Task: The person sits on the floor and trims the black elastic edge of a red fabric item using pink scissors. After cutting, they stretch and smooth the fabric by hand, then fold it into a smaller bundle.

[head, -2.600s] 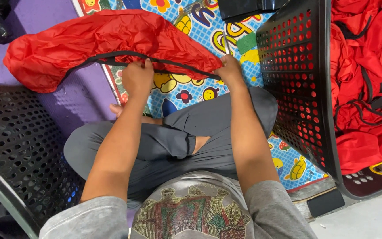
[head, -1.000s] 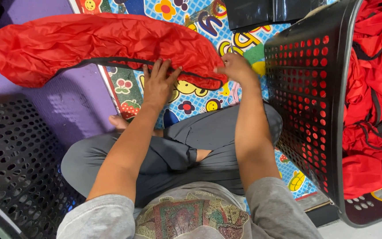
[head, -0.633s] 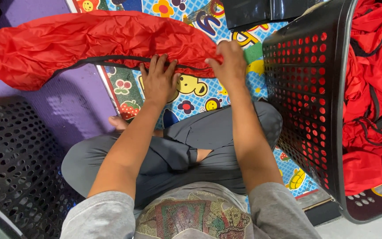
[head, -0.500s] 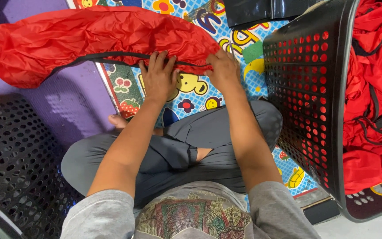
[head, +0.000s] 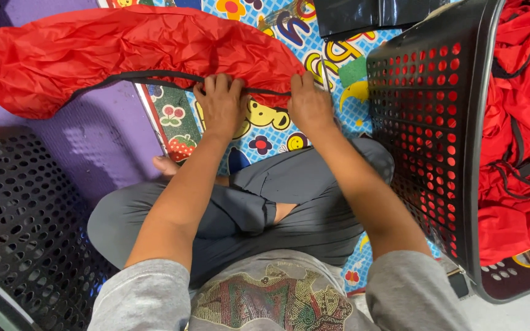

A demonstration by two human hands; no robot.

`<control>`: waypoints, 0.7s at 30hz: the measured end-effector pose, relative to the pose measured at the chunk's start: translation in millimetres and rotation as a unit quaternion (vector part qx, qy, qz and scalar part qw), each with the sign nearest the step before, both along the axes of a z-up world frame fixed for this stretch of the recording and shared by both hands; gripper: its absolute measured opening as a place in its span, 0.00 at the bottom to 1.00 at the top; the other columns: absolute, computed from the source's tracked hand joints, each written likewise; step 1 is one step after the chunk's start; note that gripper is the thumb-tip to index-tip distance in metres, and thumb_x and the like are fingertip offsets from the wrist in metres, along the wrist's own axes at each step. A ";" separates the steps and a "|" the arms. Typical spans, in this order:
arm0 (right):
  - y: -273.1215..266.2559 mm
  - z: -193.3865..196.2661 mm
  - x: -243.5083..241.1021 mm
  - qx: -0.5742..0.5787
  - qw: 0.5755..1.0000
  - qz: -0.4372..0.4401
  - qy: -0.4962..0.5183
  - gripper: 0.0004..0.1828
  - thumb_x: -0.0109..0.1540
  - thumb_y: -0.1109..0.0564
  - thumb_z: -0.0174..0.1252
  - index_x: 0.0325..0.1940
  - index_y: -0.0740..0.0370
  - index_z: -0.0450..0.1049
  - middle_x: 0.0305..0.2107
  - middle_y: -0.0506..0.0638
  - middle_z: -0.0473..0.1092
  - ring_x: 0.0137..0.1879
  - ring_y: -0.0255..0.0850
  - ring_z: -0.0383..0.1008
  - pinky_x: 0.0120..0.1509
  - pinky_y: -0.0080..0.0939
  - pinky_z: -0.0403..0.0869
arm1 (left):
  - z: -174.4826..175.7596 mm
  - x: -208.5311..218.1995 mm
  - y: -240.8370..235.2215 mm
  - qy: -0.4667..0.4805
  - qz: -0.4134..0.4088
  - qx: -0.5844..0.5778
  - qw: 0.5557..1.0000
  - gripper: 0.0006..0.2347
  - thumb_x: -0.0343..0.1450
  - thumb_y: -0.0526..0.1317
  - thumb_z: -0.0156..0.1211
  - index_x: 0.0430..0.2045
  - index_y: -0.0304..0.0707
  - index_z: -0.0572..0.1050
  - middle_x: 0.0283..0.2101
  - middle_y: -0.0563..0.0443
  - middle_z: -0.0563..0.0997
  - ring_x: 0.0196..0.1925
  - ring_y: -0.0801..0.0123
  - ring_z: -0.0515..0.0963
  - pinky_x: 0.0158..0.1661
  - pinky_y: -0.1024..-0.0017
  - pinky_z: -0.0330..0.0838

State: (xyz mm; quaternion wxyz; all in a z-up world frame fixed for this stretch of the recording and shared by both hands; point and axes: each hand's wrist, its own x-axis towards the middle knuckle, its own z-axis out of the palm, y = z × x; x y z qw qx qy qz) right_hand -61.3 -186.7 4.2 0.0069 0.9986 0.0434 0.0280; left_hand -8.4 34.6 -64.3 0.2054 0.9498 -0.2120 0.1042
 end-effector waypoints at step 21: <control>-5.5 23.6 -13.5 0.057 0.976 0.171 0.120 0.26 0.58 0.42 0.70 0.52 0.58 0.75 0.36 0.59 0.72 0.44 0.55 0.77 0.49 0.52 0.76 | 20.9 7.8 30.0 -0.119 -0.090 -0.044 0.988 0.04 0.69 0.40 0.67 0.33 0.49 0.78 0.38 0.52 0.72 0.48 0.57 0.74 0.45 0.48 0.65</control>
